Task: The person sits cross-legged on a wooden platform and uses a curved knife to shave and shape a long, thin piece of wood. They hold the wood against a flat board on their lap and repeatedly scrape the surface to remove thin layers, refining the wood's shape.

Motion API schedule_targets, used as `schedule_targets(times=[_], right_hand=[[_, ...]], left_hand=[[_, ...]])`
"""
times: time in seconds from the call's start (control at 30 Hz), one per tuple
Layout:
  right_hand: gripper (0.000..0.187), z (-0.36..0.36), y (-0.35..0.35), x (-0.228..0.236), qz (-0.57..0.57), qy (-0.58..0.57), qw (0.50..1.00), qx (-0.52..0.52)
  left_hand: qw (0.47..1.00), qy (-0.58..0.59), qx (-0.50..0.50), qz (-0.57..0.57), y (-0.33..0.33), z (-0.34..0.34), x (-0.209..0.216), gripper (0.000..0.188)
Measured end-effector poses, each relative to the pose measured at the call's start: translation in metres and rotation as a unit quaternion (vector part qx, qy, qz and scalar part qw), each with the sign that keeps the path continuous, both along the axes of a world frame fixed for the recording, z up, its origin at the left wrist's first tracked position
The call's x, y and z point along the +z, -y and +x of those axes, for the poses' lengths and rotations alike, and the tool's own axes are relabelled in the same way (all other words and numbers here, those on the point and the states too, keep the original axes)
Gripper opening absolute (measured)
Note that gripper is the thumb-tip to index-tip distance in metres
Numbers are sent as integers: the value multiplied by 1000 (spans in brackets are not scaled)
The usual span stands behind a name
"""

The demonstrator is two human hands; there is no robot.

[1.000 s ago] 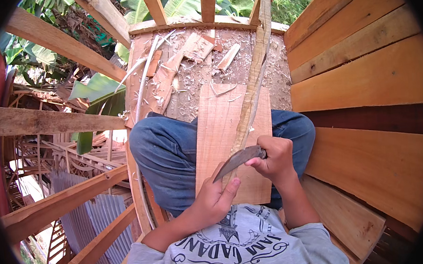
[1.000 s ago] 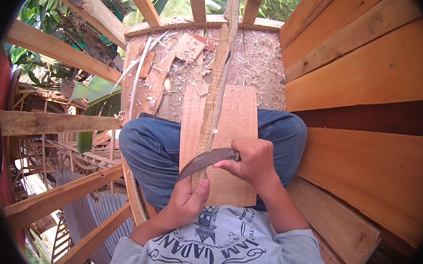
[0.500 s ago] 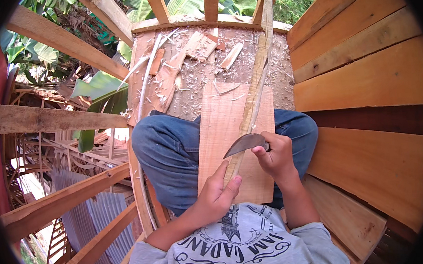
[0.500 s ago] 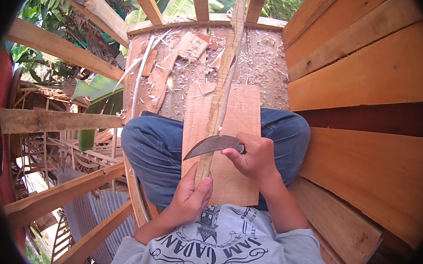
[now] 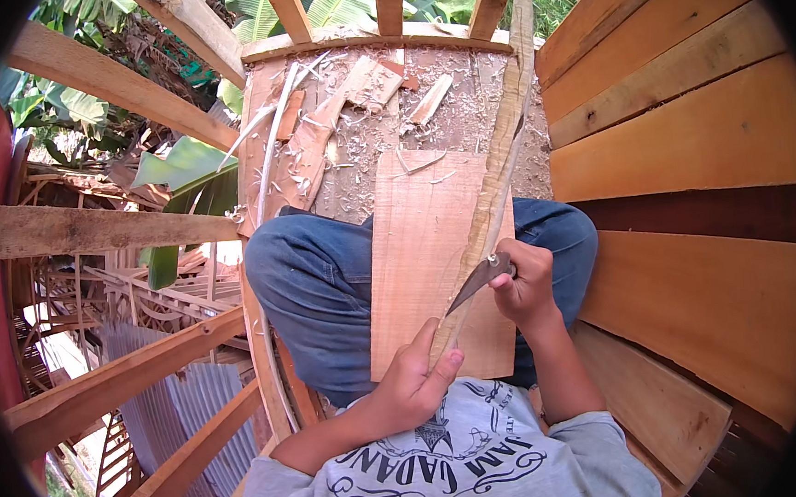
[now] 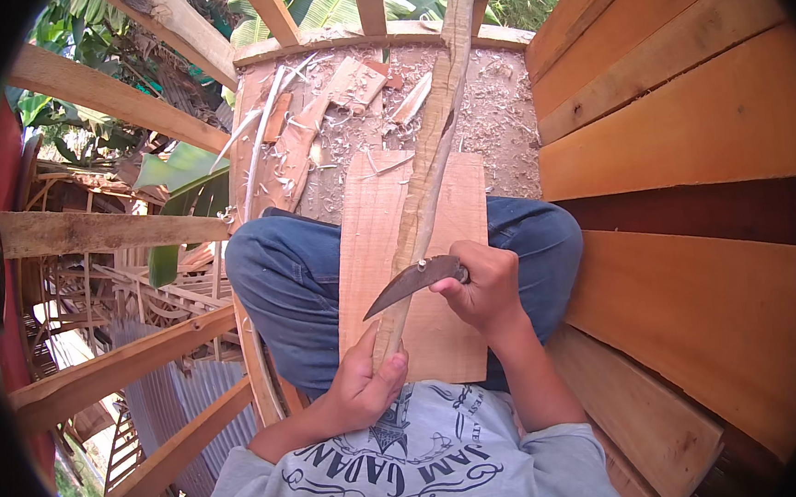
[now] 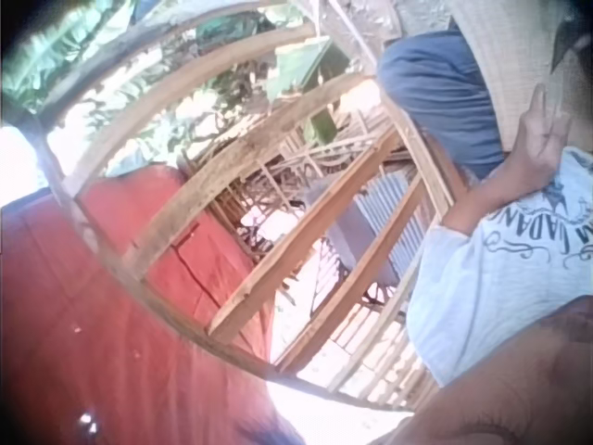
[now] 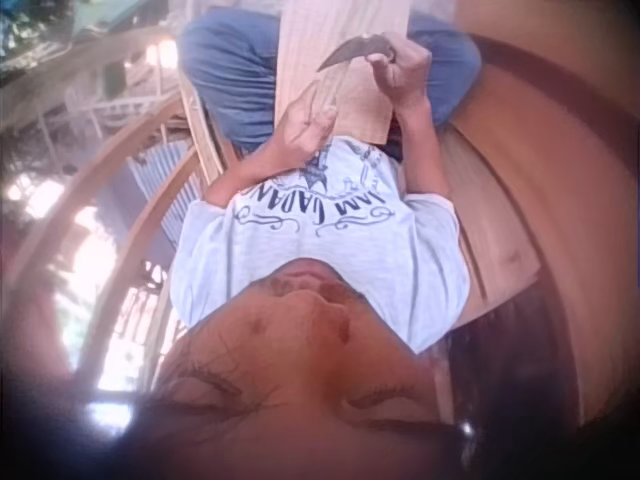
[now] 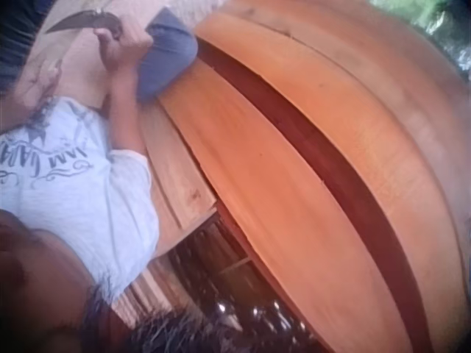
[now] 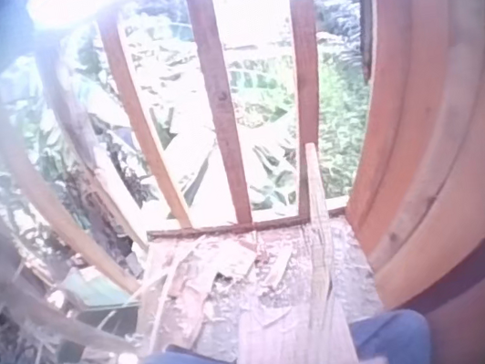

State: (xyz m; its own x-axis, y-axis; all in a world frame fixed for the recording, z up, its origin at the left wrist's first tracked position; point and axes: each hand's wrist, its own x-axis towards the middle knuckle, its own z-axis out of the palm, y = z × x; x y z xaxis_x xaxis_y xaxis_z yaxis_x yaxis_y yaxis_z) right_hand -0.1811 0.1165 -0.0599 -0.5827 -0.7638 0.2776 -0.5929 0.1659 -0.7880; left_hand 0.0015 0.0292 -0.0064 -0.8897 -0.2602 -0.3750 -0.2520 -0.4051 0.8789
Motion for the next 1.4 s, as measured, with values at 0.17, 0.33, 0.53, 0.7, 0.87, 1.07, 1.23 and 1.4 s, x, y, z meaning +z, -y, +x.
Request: schedule_targets(times=[0.17,0.33,0.53,0.7,0.87,1.07,1.23,1.4], right_hand=[[62,11,-2,4,8,-11,999,40],[60,7,1,9,-22,68,996,-58],[59,7,-2,9,-19,39,999,15],[59,11,-6,9,2,36,999,26],[55,8,-1,10,-41,76,996,-40],[57,15,8,14,-89,88,992,17],[56,-1,1,13,-95,94,991,14],[51,1,-3,12,-18,87,995,44]], left_hand=[[1000,22,-9,-12,11,-7,4,39],[999,0,-30,-45,7,-8,7,39],[994,-1,-30,-104,6,-5,4,35],[996,34,-43,-68,12,-9,7,30],[995,-3,-41,-91,6,-7,10,30],[998,19,-35,-57,14,-2,8,28],[996,-5,-43,-80,7,1,10,18],[1000,1,1,-30,21,-1,13,18]])
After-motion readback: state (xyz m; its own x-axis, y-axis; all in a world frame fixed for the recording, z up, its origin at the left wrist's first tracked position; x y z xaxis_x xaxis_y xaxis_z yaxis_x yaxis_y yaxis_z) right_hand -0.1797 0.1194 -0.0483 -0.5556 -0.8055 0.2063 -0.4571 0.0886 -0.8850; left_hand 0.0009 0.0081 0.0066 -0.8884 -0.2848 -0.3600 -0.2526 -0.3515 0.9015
